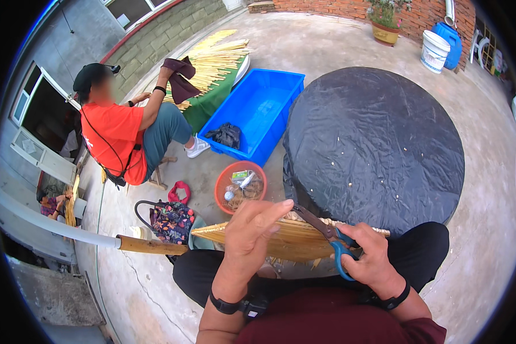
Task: The person trims the edges of a woven bamboo mat using scissors. The person holds the mat and cuts along the perimeter to remove excess material and uneven ends of the bamboo sticks.
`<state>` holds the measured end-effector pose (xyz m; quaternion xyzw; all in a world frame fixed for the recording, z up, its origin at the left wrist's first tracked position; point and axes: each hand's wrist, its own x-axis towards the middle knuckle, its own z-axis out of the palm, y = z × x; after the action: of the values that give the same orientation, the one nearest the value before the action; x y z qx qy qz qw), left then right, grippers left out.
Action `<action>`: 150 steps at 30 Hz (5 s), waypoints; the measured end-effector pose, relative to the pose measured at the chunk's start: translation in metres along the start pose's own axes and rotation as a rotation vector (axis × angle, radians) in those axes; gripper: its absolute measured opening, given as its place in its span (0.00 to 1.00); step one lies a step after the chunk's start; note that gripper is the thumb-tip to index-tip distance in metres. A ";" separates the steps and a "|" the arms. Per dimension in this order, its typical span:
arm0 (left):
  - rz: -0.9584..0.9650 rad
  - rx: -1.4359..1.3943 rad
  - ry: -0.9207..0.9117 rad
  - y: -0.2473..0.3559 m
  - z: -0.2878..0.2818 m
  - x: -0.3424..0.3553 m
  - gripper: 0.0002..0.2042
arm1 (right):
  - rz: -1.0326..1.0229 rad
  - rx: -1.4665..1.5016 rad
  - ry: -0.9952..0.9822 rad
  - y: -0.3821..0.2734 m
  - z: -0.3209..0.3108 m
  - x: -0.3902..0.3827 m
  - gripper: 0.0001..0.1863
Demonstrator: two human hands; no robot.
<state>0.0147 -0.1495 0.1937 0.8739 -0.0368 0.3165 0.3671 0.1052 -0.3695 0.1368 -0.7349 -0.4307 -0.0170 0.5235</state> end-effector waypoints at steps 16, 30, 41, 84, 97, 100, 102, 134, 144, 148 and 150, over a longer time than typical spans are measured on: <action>-0.237 -0.041 -0.011 -0.012 0.003 0.007 0.11 | -0.050 0.002 -0.008 0.000 0.003 0.007 0.26; -0.190 0.007 -0.005 -0.010 0.003 0.003 0.11 | -0.021 -0.070 -0.030 -0.005 -0.002 0.006 0.25; -0.208 -0.009 -0.014 -0.008 -0.001 -0.002 0.10 | -0.009 -0.092 -0.028 -0.019 -0.008 0.010 0.24; -0.120 -0.190 0.019 -0.025 -0.010 -0.015 0.11 | -0.059 -0.078 -0.115 -0.016 -0.015 0.018 0.23; -0.079 -0.206 0.007 -0.028 -0.013 -0.016 0.10 | -0.152 -0.159 -0.152 -0.017 -0.007 0.018 0.25; -0.092 -0.211 0.009 -0.028 -0.014 -0.016 0.10 | -0.173 -0.173 -0.146 -0.017 -0.005 0.017 0.25; -0.089 -0.204 0.004 -0.027 -0.014 -0.016 0.10 | -0.200 -0.181 -0.131 -0.015 -0.002 0.015 0.25; -0.040 -0.281 -0.041 -0.033 -0.024 -0.021 0.15 | -0.353 -0.235 -0.166 0.002 -0.003 0.040 0.27; -0.048 -0.288 -0.059 -0.033 -0.030 -0.025 0.16 | -0.367 -0.281 -0.174 0.014 -0.011 0.025 0.27; -0.054 -0.254 -0.088 -0.029 -0.026 -0.019 0.15 | -0.247 -0.210 -0.075 0.019 -0.009 0.013 0.29; -0.047 -0.251 -0.080 -0.027 -0.024 -0.018 0.14 | -0.229 -0.171 -0.053 0.014 -0.007 0.012 0.29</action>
<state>-0.0036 -0.1168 0.1791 0.8337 -0.0702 0.2654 0.4791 0.1251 -0.3686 0.1347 -0.7231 -0.5224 -0.0936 0.4422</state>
